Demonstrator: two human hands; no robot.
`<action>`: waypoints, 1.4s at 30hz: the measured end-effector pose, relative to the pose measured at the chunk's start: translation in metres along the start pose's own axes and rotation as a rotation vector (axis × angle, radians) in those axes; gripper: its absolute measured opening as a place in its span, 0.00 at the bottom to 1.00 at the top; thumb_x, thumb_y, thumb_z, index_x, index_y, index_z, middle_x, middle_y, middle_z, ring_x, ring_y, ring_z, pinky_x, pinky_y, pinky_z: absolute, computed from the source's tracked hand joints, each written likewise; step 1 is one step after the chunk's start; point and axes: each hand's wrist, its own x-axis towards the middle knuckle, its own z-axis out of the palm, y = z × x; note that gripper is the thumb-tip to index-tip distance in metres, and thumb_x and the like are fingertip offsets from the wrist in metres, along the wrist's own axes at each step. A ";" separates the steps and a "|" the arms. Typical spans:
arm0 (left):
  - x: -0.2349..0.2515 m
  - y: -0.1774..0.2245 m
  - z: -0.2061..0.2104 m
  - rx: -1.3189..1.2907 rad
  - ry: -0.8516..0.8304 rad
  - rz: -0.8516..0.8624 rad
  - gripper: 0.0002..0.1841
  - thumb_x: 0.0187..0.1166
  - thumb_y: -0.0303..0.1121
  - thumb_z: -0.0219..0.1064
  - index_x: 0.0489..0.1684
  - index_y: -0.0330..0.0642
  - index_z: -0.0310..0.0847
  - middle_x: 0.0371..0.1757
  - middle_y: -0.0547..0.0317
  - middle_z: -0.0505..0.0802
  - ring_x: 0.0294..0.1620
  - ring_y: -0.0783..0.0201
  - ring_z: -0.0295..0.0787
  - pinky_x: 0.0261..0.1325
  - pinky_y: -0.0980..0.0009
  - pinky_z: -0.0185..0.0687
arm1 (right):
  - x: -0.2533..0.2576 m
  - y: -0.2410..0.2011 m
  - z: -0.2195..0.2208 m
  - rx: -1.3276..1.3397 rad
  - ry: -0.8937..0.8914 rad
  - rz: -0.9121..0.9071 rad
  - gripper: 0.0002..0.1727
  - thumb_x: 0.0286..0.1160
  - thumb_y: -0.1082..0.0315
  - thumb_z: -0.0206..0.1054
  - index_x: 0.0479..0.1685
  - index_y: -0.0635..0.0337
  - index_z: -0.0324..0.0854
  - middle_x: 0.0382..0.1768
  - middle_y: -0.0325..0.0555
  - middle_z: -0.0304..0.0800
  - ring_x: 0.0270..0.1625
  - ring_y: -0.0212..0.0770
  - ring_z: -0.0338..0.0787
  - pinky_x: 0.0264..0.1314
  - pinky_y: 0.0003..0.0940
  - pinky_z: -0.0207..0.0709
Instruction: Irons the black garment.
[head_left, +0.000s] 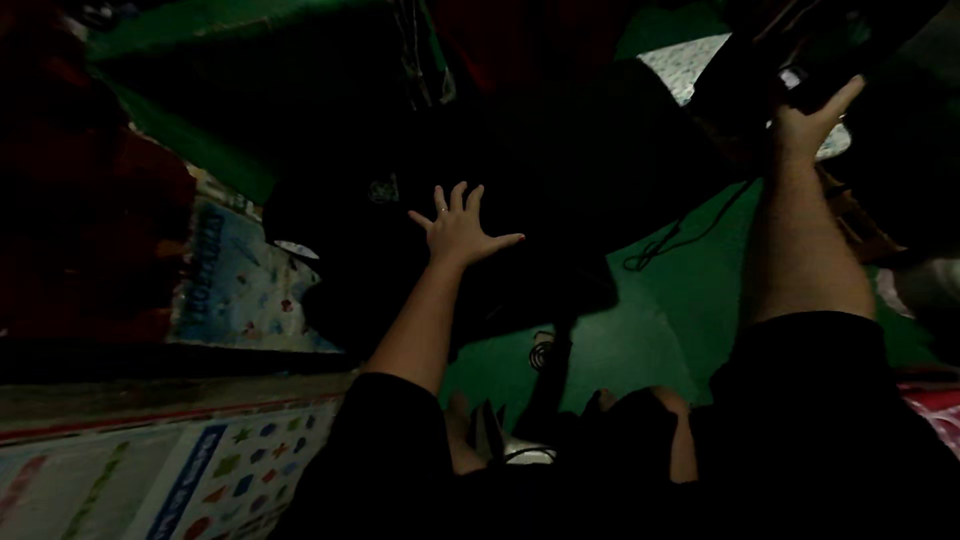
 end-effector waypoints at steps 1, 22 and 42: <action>0.000 -0.001 0.000 -0.005 -0.003 0.009 0.61 0.56 0.80 0.69 0.94 0.57 0.55 0.95 0.53 0.57 0.96 0.35 0.32 0.77 0.14 0.22 | -0.006 -0.008 -0.003 -0.010 -0.045 0.078 0.61 0.65 0.62 0.82 0.90 0.77 0.38 0.84 0.68 0.64 0.83 0.45 0.74 0.83 0.28 0.70; -0.004 -0.011 -0.031 0.201 -0.351 0.224 0.64 0.65 0.76 0.66 0.98 0.47 0.36 0.96 0.37 0.42 0.94 0.25 0.28 0.79 0.15 0.25 | -0.205 -0.128 -0.215 -1.173 -0.329 0.470 0.59 0.57 0.37 0.83 0.90 0.59 0.62 0.89 0.83 0.46 0.90 0.85 0.46 0.84 0.83 0.43; 0.006 -0.063 -0.024 0.182 -0.262 0.367 0.59 0.58 0.54 0.81 0.96 0.62 0.48 0.97 0.52 0.49 0.97 0.37 0.31 0.77 0.14 0.21 | -0.194 -0.182 -0.173 -1.144 -0.142 0.928 0.27 0.79 0.62 0.64 0.78 0.61 0.77 0.94 0.67 0.46 0.96 0.64 0.44 0.94 0.61 0.36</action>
